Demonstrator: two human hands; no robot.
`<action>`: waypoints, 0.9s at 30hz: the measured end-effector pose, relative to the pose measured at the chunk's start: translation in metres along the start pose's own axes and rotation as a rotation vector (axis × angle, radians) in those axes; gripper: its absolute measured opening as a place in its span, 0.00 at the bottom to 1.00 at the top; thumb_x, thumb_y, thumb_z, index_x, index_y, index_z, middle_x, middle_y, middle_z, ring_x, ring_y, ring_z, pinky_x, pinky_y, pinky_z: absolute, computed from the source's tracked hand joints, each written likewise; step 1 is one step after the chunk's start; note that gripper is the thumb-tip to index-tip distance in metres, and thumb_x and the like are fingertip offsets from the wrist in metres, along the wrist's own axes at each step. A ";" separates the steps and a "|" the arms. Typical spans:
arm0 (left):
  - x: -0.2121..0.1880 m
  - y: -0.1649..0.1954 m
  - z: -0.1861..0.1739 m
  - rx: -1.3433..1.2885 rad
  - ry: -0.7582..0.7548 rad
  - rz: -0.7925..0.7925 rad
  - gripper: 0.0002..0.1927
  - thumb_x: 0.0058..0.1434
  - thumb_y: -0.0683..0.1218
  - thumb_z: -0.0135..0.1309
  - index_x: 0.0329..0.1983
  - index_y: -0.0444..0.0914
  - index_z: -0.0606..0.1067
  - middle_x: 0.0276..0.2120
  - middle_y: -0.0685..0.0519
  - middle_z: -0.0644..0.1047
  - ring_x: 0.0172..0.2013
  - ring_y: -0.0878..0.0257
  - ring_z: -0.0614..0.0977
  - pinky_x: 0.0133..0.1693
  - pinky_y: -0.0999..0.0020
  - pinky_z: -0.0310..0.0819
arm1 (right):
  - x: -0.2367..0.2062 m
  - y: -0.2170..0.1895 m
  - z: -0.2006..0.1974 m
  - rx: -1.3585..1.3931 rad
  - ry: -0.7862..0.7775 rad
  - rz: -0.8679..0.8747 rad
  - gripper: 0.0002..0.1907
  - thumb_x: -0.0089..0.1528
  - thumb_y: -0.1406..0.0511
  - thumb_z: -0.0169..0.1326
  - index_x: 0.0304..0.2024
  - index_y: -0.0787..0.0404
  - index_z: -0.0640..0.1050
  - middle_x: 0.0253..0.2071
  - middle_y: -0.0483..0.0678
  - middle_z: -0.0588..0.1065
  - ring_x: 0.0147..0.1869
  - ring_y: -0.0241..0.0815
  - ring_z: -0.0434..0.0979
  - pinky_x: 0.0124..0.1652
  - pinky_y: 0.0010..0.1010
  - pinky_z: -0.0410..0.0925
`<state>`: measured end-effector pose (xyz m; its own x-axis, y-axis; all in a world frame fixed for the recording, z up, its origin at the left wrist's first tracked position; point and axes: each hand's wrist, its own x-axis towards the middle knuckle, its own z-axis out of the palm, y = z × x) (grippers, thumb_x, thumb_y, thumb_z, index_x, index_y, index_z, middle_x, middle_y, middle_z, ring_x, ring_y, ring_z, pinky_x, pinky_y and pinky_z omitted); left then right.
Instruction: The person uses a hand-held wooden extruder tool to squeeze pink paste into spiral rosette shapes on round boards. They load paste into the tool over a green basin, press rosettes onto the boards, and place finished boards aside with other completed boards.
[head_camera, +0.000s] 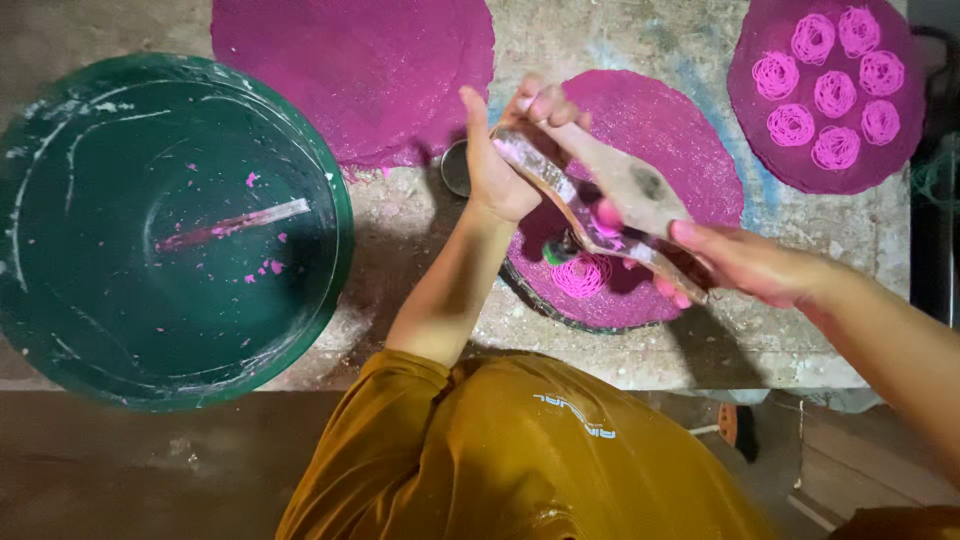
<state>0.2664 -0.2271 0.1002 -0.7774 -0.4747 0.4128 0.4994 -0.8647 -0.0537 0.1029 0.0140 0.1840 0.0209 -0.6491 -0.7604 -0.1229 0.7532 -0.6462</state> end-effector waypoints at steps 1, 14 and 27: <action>-0.001 0.000 -0.012 -0.035 0.006 0.037 0.33 0.75 0.74 0.36 0.42 0.41 0.71 0.34 0.57 0.72 0.43 0.62 0.75 0.59 0.58 0.71 | 0.006 -0.002 0.001 -0.076 0.083 0.032 0.44 0.61 0.33 0.33 0.38 0.63 0.79 0.32 0.51 0.78 0.35 0.43 0.78 0.40 0.38 0.73; -0.010 0.015 -0.044 -0.017 0.164 0.134 0.27 0.72 0.69 0.38 0.29 0.46 0.67 0.26 0.59 0.67 0.31 0.65 0.71 0.48 0.64 0.71 | 0.030 -0.023 0.027 -0.305 0.374 0.080 0.36 0.66 0.41 0.38 0.34 0.66 0.78 0.25 0.49 0.76 0.28 0.42 0.76 0.33 0.36 0.72; -0.007 0.017 -0.046 0.091 0.191 0.163 0.27 0.72 0.69 0.35 0.28 0.47 0.66 0.24 0.60 0.68 0.28 0.66 0.69 0.41 0.63 0.69 | 0.028 -0.027 0.033 -0.385 0.408 0.094 0.35 0.68 0.42 0.36 0.36 0.65 0.78 0.24 0.48 0.76 0.26 0.40 0.77 0.30 0.33 0.72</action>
<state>0.2625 -0.2458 0.0544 -0.7378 -0.6362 0.2256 0.6494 -0.7602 -0.0201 0.1392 -0.0207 0.1776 -0.3831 -0.6273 -0.6780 -0.4599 0.7661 -0.4489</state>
